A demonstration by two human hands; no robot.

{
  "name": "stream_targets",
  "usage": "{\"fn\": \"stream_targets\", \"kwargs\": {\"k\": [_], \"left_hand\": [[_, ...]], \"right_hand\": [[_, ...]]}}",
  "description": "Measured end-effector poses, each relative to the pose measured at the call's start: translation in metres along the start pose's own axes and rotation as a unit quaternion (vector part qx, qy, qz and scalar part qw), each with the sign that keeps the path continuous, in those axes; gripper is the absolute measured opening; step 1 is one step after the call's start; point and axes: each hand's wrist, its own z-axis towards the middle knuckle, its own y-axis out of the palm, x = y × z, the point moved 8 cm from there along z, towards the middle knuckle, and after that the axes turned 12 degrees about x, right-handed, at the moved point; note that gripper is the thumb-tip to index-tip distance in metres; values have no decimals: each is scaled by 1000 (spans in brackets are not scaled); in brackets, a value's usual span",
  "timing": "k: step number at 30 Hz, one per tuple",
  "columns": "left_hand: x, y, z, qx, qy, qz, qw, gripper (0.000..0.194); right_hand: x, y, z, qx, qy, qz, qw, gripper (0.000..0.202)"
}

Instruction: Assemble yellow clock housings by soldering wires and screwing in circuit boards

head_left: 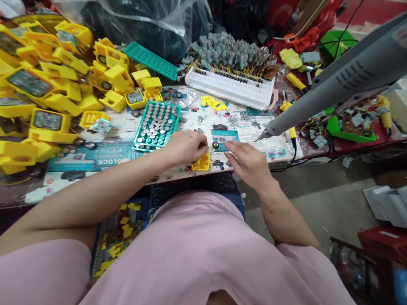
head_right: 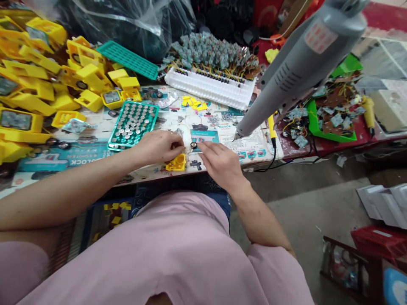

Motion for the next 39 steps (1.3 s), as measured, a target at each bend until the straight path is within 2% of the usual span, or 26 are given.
{"fn": "stream_targets", "kwargs": {"k": [2, 3, 4, 5, 6, 7, 8, 11, 13, 16, 19, 21, 24, 27, 29, 30, 32, 33, 36, 38, 39], "left_hand": [[0, 0, 1, -4, 15, -2, 1000, 33], [1, -1, 1, -6, 27, 2, 1000, 33], [1, -1, 0, -6, 38, 10, 999, 34], [1, -1, 0, -6, 49, 19, 999, 36], [1, -1, 0, -7, 60, 27, 998, 37], [1, -1, 0, -4, 71, 32, 997, 39], [1, -1, 1, 4, 83, 32, 996, 40], [5, -7, 2, 46, 109, 33, 992, 39], [7, -15, 2, 68, 112, 45, 990, 41], [8, -28, 2, 76, 92, 78, 990, 48], [10, -36, 3, 58, 70, 80, 993, 48], [17, -37, 4, 45, 77, 50, 995, 47], [43, -33, 8, 13, 122, -38, 992, 46], [89, -22, 12, -58, 190, -132, 971, 44], [127, -14, 16, -100, 214, -213, 948, 41], [144, -10, 21, -111, 202, -271, 935, 39], [175, 0, 35, -120, 125, -419, 891, 40], [189, 6, 43, -116, 68, -499, 856, 43], [231, 21, 60, -119, -52, -695, 707, 39], [252, 31, 66, -121, -124, -751, 638, 20], [260, 35, 68, -123, -157, -763, 615, 11]], "right_hand": [[5, -41, -5, 103, 13, 1, 995, 10], [16, -60, -9, 153, 39, -32, 987, 12], [32, -76, -15, 192, 78, -85, 975, 23], [53, -88, -23, 208, 133, -154, 957, 33], [78, -96, -31, 207, 195, -221, 933, 41], [106, -97, -38, 161, 261, -272, 912, 44], [132, -90, -45, 83, 310, -303, 898, 41], [182, -79, -50, 20, 359, -333, 872, 34], [198, -67, -47, -6, 381, -336, 861, 35], [202, -56, -42, -35, 409, -331, 850, 31], [195, -58, -46, -34, 421, -327, 845, 31], [190, -61, -54, -25, 426, -324, 845, 31], [183, -68, -70, 6, 429, -317, 846, 31], [168, -83, -87, 70, 421, -314, 848, 35], [150, -97, -98, 124, 405, -312, 851, 38], [138, -103, -104, 151, 393, -311, 852, 40], [115, -113, -112, 198, 366, -307, 856, 42], [104, -116, -116, 215, 353, -306, 858, 42], [79, -124, -122, 264, 314, -298, 862, 34], [67, -130, -126, 296, 287, -292, 863, 30], [61, -134, -129, 318, 274, -289, 860, 31]]}}
